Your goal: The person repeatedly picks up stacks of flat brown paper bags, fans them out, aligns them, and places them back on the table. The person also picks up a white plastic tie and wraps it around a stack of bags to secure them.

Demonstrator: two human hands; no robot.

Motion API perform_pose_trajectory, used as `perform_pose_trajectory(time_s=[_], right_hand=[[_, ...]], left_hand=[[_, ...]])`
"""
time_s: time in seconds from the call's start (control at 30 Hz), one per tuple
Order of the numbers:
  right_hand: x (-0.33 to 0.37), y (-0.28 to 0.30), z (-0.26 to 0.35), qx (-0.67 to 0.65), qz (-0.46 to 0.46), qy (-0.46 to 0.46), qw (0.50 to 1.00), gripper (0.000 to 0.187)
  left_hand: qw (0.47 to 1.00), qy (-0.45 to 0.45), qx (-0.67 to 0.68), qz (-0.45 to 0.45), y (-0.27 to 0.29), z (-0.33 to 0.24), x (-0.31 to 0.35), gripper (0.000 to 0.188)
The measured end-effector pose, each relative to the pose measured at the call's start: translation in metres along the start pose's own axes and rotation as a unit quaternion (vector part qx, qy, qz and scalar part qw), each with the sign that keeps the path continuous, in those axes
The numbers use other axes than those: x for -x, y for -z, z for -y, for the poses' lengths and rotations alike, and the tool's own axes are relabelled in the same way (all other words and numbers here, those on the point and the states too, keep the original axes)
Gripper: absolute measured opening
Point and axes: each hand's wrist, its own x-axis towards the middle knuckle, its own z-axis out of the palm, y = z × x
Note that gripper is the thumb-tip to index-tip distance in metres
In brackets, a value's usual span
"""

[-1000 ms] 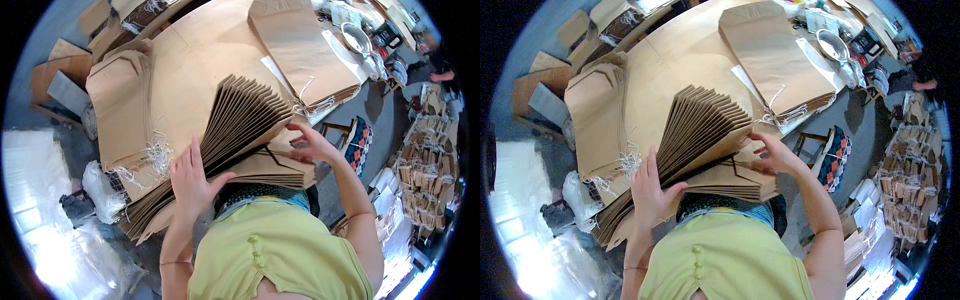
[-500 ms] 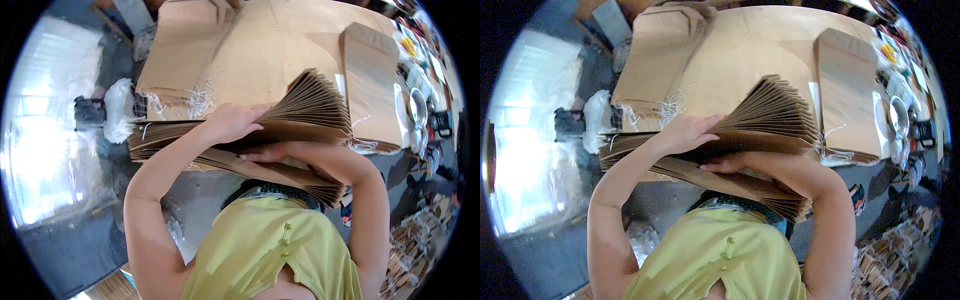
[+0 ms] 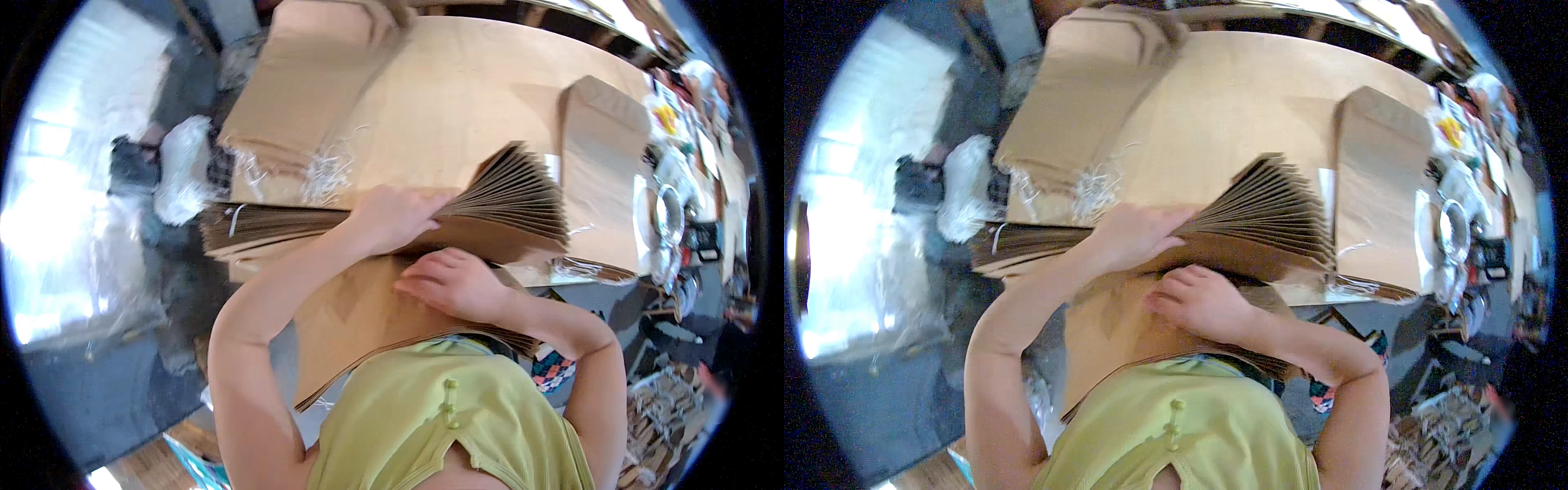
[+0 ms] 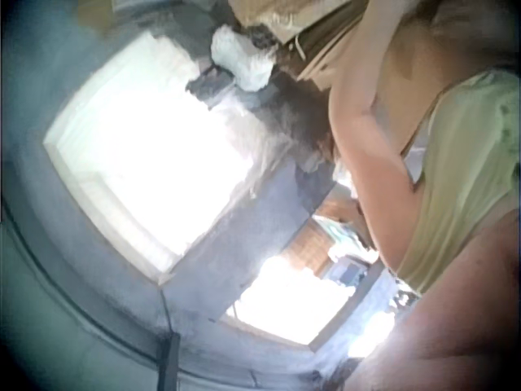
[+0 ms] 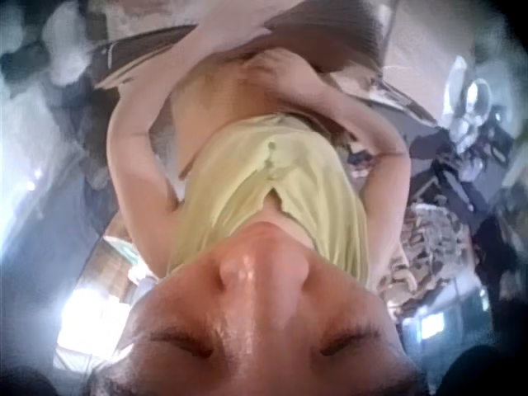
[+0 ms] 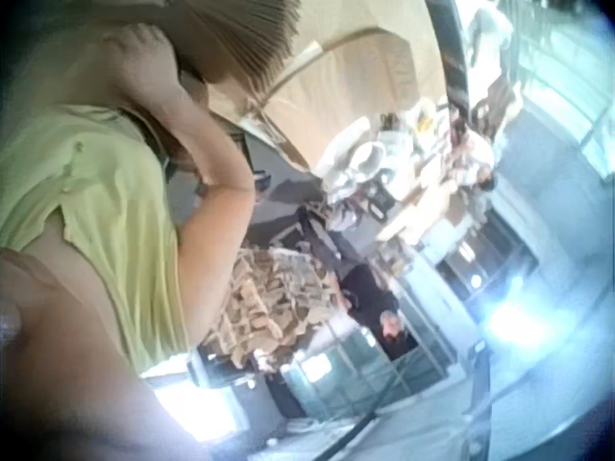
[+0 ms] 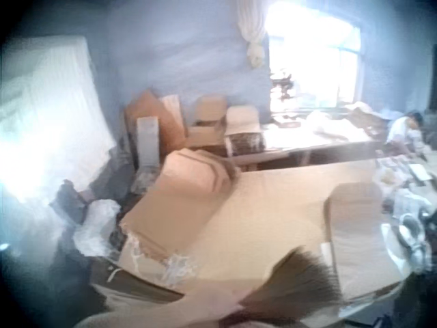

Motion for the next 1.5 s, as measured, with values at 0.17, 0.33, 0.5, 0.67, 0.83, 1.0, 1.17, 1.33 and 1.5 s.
perform_pose_trajectory(time_s=[0.17, 0.33, 0.5, 0.67, 0.83, 1.0, 1.17, 1.33, 1.5], right_hand=[[0.068, 0.060, -0.002, 0.296, -0.242, -0.189, 0.905, 0.043], [0.089, 0.054, 0.014, 0.326, -0.171, -0.296, 0.881, 0.033], [0.120, 0.053, 0.029, 0.081, -0.076, -0.307, 0.945, 0.014], [0.145, 0.065, 0.039, -0.140, 0.058, -0.348, 0.925, 0.008], [0.146, 0.080, 0.023, -0.204, 0.046, -0.336, 0.918, 0.014], [0.164, 0.094, 0.016, -0.192, 0.022, -0.412, 0.890, 0.016], [0.090, 0.090, 0.032, -0.066, 0.089, -0.372, 0.921, 0.031], [0.050, 0.065, 0.062, 0.101, 0.120, -0.278, 0.948, 0.057], [0.062, 0.062, 0.027, 0.105, 0.107, -0.299, 0.943, 0.058]], left_hand=[[0.998, 0.027, -0.030, 0.043, 0.001, -0.003, -0.001, 0.053], [0.997, 0.018, -0.025, 0.071, 0.011, -0.006, -0.007, 0.056], [0.998, 0.002, 0.001, 0.065, 0.015, 0.000, -0.005, 0.061], [0.999, -0.027, -0.008, 0.031, 0.009, 0.018, -0.013, 0.052], [1.000, -0.007, -0.025, 0.016, 0.009, 0.018, -0.016, 0.041], [0.999, -0.018, -0.015, 0.026, 0.013, 0.015, -0.019, 0.037], [0.999, -0.006, -0.017, 0.032, 0.011, 0.013, -0.016, 0.038], [0.999, 0.020, 0.009, 0.032, 0.004, 0.004, -0.007, 0.045], [0.998, 0.019, 0.007, 0.056, 0.004, -0.005, -0.004, 0.050]])
